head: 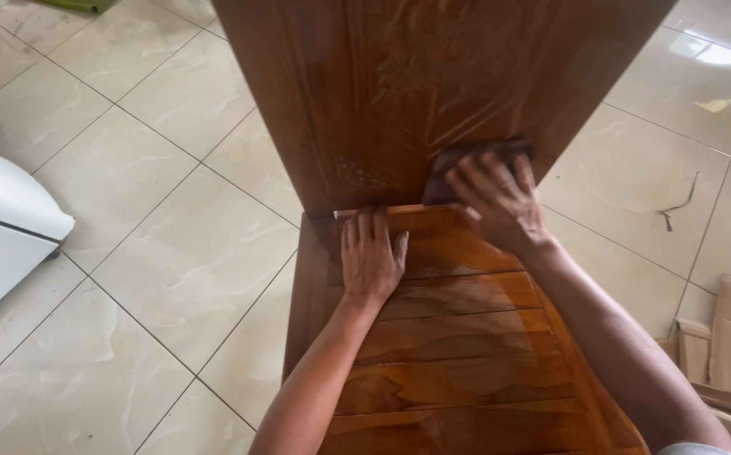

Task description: Polishing a wooden chair with a cloth and wrapping its legs with cardboard and plastic ties.

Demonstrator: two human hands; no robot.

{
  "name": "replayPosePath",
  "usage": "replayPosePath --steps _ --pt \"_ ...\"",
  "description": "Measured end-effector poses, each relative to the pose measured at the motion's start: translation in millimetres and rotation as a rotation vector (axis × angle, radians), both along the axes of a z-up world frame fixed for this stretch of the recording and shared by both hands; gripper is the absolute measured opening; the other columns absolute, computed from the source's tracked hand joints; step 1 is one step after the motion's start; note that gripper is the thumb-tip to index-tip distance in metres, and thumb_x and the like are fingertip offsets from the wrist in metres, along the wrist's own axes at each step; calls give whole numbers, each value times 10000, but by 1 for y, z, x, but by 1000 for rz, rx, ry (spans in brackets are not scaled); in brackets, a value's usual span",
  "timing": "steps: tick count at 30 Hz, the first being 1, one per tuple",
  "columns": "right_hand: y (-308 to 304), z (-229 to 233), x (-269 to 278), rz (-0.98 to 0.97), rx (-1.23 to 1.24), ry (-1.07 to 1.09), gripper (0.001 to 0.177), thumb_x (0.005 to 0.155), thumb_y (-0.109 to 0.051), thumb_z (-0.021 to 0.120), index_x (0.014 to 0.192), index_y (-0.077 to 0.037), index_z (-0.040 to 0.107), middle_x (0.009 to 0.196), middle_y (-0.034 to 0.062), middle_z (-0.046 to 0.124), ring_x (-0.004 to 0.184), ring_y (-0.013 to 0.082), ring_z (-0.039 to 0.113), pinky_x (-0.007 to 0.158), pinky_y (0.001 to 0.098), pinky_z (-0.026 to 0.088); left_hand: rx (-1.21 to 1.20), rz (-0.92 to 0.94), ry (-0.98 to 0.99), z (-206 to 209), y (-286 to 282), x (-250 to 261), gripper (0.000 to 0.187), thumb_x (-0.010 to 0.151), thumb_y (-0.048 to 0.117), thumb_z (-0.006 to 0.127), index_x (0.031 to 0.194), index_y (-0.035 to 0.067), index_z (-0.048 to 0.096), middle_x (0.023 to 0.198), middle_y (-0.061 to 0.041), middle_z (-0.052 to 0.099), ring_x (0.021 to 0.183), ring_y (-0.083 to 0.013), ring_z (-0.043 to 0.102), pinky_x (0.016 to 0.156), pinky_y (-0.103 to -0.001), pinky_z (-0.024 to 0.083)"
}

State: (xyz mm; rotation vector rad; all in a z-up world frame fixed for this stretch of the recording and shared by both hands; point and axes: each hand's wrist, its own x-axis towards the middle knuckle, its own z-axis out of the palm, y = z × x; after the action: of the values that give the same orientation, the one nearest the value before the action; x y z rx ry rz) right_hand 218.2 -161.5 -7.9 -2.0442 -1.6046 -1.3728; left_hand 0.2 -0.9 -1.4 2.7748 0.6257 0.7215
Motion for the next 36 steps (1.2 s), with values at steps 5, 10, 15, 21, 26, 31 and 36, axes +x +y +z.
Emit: replayPosePath --steps 5,10,15,21,26,31,36 --pt "-22 38 13 -52 211 83 630 1000 -546 665 1390 -56 732 1512 234 558 1409 472 443 1151 636 275 160 24 -130 5 -7 0 726 991 376 654 1556 23 366 1594 -278 270 1487 -475 281 1155 -590 351" --pt "-32 1 -6 -18 44 98 587 964 -520 637 1453 -197 652 1530 98 573 1442 356 473 1210 579 251 156 -4 -110 8 -11 1 831 993 345 687 1627 1 274 1669 -315 136 1516 -528 201 1142 -621 358" --pt "-39 -3 -4 47 22 139 609 914 -462 689 1474 -237 608 1575 39 517 1457 282 457 1207 564 283 148 -39 -109 5 -11 4 888 983 397 703 1637 6 247 1671 -318 100 1512 -534 191 1141 -590 389" --pt "-33 26 25 12 194 101 571 956 -525 666 1450 -239 649 1542 49 554 1455 299 455 1229 566 201 107 -26 -134 4 -11 8 907 946 408 719 1630 19 268 1671 -309 128 1503 -532 205 1163 -565 373" --pt "-11 81 30 16 289 126 636 934 -539 716 1433 -148 674 1529 138 555 1446 402 428 1193 639 202 129 10 -226 6 -11 9 895 883 339 779 1598 21 345 1631 -344 229 1444 -567 310 1131 -578 395" --pt "2 80 31 -2 294 126 759 883 -624 741 1414 -84 681 1539 206 526 1448 473 394 1162 681 196 58 -2 -198 11 -9 12 894 911 327 736 1622 42 275 1617 -367 222 1433 -584 305 1086 -585 441" --pt "-15 95 56 -75 144 16 693 868 -615 726 1407 -181 704 1519 128 584 1483 406 393 1185 695 167 107 -8 -123 11 -5 7 840 911 307 720 1589 2 329 1611 -365 237 1428 -580 317 1073 -558 466"
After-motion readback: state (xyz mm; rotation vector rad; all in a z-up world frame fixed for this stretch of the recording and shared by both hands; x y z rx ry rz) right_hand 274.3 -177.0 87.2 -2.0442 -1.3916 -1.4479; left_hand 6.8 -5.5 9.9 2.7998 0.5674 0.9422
